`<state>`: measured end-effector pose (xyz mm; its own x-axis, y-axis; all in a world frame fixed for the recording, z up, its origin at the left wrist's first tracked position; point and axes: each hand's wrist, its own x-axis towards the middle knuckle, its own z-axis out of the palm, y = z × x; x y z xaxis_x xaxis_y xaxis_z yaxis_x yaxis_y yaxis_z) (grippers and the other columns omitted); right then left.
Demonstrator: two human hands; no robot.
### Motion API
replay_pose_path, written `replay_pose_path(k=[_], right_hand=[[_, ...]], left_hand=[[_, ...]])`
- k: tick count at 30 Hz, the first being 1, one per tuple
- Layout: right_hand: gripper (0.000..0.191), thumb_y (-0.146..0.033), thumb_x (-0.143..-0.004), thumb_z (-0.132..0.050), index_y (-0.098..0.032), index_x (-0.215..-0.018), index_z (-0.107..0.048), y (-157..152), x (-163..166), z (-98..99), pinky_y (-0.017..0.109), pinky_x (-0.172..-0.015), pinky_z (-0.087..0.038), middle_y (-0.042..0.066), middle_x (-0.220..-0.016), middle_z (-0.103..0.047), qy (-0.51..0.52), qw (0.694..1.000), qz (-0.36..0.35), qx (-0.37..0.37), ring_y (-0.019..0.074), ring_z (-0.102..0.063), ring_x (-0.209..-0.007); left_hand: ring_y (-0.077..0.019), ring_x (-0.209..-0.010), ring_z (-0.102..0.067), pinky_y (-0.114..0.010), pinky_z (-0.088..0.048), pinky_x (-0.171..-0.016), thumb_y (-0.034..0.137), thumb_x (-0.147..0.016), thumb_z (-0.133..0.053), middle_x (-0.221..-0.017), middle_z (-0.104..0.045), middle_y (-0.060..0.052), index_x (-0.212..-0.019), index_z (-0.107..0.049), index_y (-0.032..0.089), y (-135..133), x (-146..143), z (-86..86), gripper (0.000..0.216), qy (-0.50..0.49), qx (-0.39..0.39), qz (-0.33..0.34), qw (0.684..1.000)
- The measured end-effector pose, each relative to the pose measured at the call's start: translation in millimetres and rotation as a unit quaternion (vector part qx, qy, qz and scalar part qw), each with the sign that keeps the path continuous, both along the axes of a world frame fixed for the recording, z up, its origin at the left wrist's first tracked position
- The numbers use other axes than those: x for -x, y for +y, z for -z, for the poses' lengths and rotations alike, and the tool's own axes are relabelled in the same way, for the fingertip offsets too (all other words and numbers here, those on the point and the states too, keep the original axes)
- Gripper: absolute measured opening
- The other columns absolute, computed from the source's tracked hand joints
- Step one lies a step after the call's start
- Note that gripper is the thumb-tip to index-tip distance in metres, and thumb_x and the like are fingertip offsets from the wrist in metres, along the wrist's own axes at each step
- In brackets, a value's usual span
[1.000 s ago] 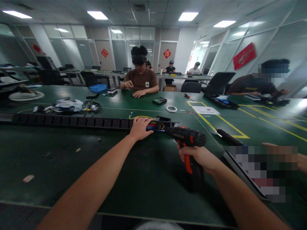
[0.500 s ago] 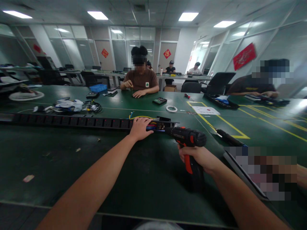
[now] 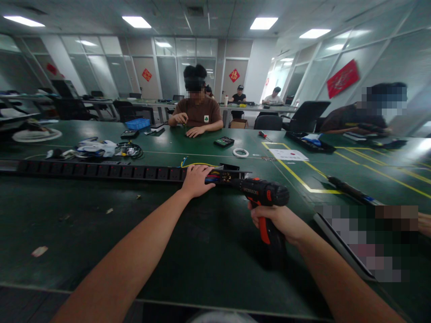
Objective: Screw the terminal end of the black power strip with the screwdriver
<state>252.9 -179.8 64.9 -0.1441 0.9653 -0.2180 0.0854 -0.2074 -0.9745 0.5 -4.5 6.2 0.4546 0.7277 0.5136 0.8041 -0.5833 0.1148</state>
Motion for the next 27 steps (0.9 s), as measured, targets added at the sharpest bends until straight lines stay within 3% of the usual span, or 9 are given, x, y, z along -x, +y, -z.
replay_pose_path(k=[27], right_hand=[[0.013, -0.027, -0.07, -0.074, -0.019, -0.078, -0.067, 1.2, -0.5, -0.6, 0.03, -0.061, -0.045, -0.001, -0.059, -0.062, -0.011, 1.0, -0.01, -0.01, 0.0168, -0.056, -0.058]], left_hand=[[-0.0326, -0.131, -0.053, -0.051, -0.028, -0.116, 0.054, -0.085, -0.074, -0.14, -0.063, -0.008, -0.141, -0.058, 0.029, -1.0, 0.2, -0.6, 0.063, -0.004, 0.0, 0.004, 1.0]])
